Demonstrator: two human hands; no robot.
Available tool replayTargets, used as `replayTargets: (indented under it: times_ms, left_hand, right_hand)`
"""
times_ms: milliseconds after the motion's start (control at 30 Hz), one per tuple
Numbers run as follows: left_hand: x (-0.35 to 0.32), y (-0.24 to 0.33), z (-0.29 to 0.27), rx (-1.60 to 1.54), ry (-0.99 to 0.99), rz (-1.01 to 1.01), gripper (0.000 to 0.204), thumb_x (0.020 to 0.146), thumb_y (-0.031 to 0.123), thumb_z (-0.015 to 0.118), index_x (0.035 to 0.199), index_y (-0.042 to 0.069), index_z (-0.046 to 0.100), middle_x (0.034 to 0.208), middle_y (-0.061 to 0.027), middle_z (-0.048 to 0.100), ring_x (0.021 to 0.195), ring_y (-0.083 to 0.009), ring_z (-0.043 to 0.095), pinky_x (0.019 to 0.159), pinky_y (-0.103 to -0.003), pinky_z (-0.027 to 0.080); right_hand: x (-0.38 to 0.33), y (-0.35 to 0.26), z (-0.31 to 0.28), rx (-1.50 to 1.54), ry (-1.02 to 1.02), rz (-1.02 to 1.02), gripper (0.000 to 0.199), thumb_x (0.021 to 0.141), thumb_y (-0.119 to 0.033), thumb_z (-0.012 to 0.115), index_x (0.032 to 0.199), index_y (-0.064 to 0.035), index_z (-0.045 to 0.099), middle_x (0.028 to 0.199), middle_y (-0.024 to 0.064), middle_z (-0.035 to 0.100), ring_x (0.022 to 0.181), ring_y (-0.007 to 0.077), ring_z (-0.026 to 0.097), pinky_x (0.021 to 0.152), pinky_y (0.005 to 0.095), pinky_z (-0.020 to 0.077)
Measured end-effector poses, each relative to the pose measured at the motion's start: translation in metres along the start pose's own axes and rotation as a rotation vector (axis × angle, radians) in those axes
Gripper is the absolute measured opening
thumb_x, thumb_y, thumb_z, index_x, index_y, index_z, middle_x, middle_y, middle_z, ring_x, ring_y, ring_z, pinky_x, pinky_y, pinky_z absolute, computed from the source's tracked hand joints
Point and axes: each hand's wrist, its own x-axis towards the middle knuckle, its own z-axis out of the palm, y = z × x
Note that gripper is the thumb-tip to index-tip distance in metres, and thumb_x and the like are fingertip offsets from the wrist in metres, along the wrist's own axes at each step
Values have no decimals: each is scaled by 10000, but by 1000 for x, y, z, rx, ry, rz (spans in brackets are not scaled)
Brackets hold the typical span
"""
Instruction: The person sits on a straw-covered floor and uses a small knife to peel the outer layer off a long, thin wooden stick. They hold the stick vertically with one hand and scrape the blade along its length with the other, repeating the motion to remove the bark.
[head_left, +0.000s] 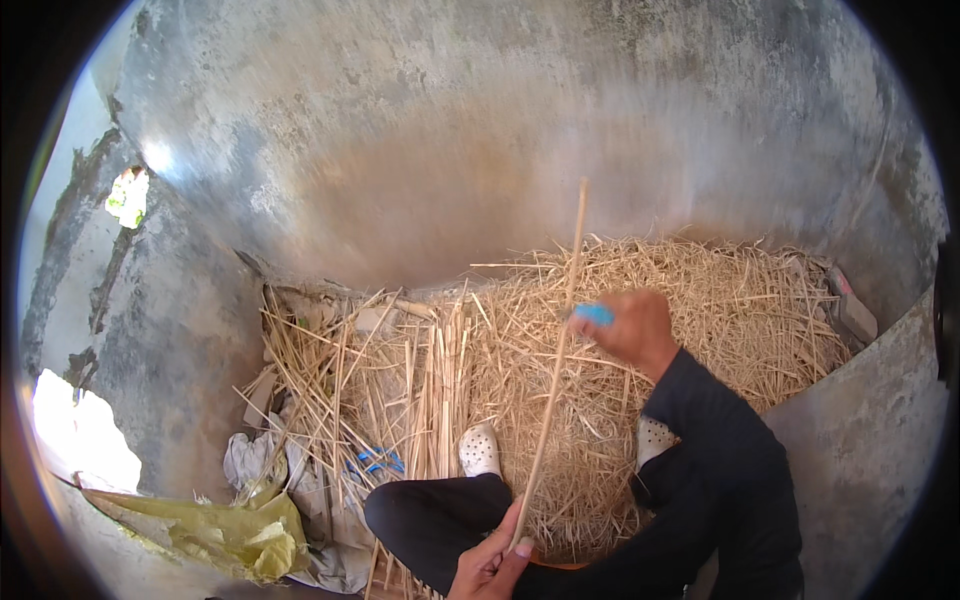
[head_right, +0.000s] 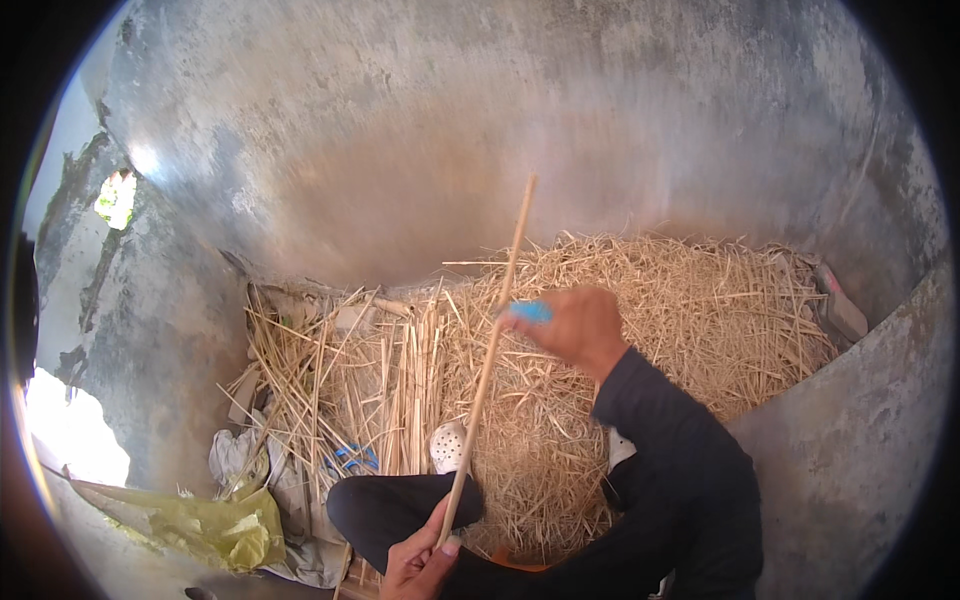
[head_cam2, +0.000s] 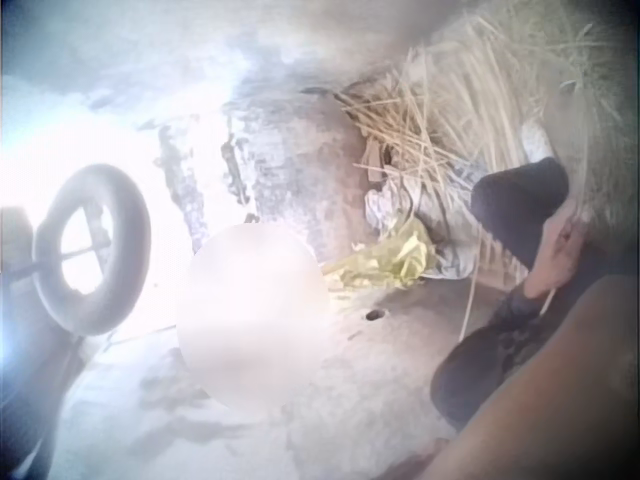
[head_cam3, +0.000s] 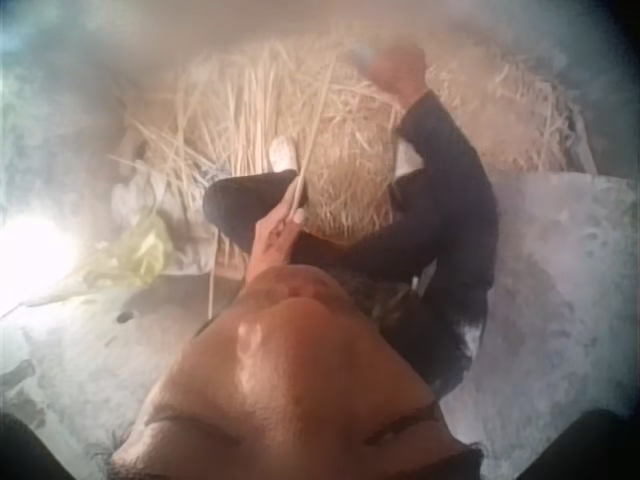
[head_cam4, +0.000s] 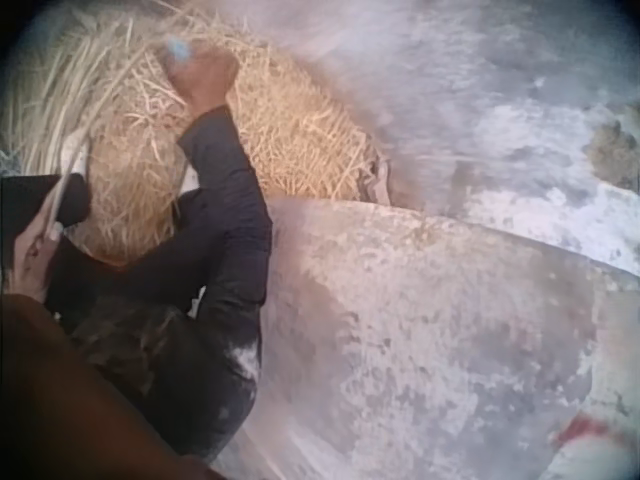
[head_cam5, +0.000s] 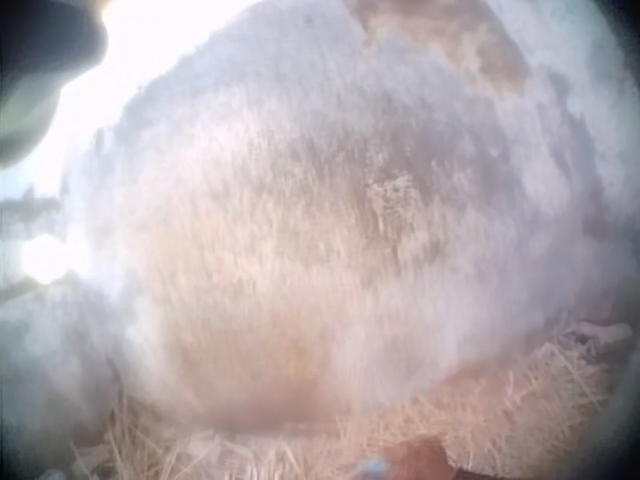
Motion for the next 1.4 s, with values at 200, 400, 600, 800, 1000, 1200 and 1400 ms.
replayTargets:
  times_ms: [200, 400, 600, 800, 1000, 1200, 1400]
  left_hand:
    - [0, 0, -3, 69, 22, 68, 522, 969, 203, 525, 1385, -75, 377, 1360, -123, 480, 1296, -181, 386, 1090, -286, 230]
    - [0, -15, -1, 119, -18, 47, 498, 981, 197, 505, 1385, -67, 381, 1340, -110, 499, 1260, -165, 417, 1067, -275, 266]
    - [23, -20, -11, 316, 181, 256, 491, 964, 133, 501, 1400, -47, 361, 797, -23, 423, 707, -102, 379, 699, -254, 341]
    - [21, 0, -4, 370, 181, 189, 476, 972, 155, 504, 1379, -61, 387, 1063, -89, 482, 966, -145, 430, 868, -267, 329]
    - [13, 8, 3, 317, 173, 60, 472, 974, 178, 510, 1360, -75, 408, 1340, -163, 515, 1245, -180, 442, 1055, -287, 302]
    - [13, 7, 1, 301, 156, 52, 485, 972, 193, 520, 1360, -75, 408, 1338, -150, 519, 1251, -174, 435, 1058, -283, 297]
    - [9, 0, -3, 310, 100, -11, 476, 975, 183, 515, 1366, -67, 406, 1332, -133, 522, 1258, -177, 433, 1058, -280, 291]
  right_hand:
    - [-25, -38, 2, 187, -2, -218, 726, 776, -791, 467, 549, -122, 636, 382, 2, 425, 312, 159, 387, 345, 330, 298]
    - [2, 41, 3, 13, -167, 228, 754, 802, -795, 401, 541, -118, 607, 417, 33, 458, 351, 180, 424, 364, 349, 318]
    - [-22, -55, -9, 175, -138, -249, 718, 727, -790, 524, 500, -112, 589, 408, 47, 471, 366, 218, 492, 382, 359, 368]
    - [-20, -47, -6, 145, -170, -94, 756, 734, -812, 482, 498, -105, 605, 399, 58, 485, 354, 221, 516, 388, 351, 400]
    - [-7, -30, -9, 81, -41, -235, 728, 715, -800, 532, 431, -129, 524, 379, 24, 446, 339, 198, 473, 377, 346, 366]
    - [1, -18, -3, 47, 21, -198, 746, 729, -803, 512, 423, -123, 524, 369, 18, 429, 306, 183, 420, 357, 323, 322]
    - [13, 20, 12, -35, 32, 10, 750, 768, -803, 453, 439, -135, 537, 360, 18, 400, 319, 178, 428, 341, 336, 331]
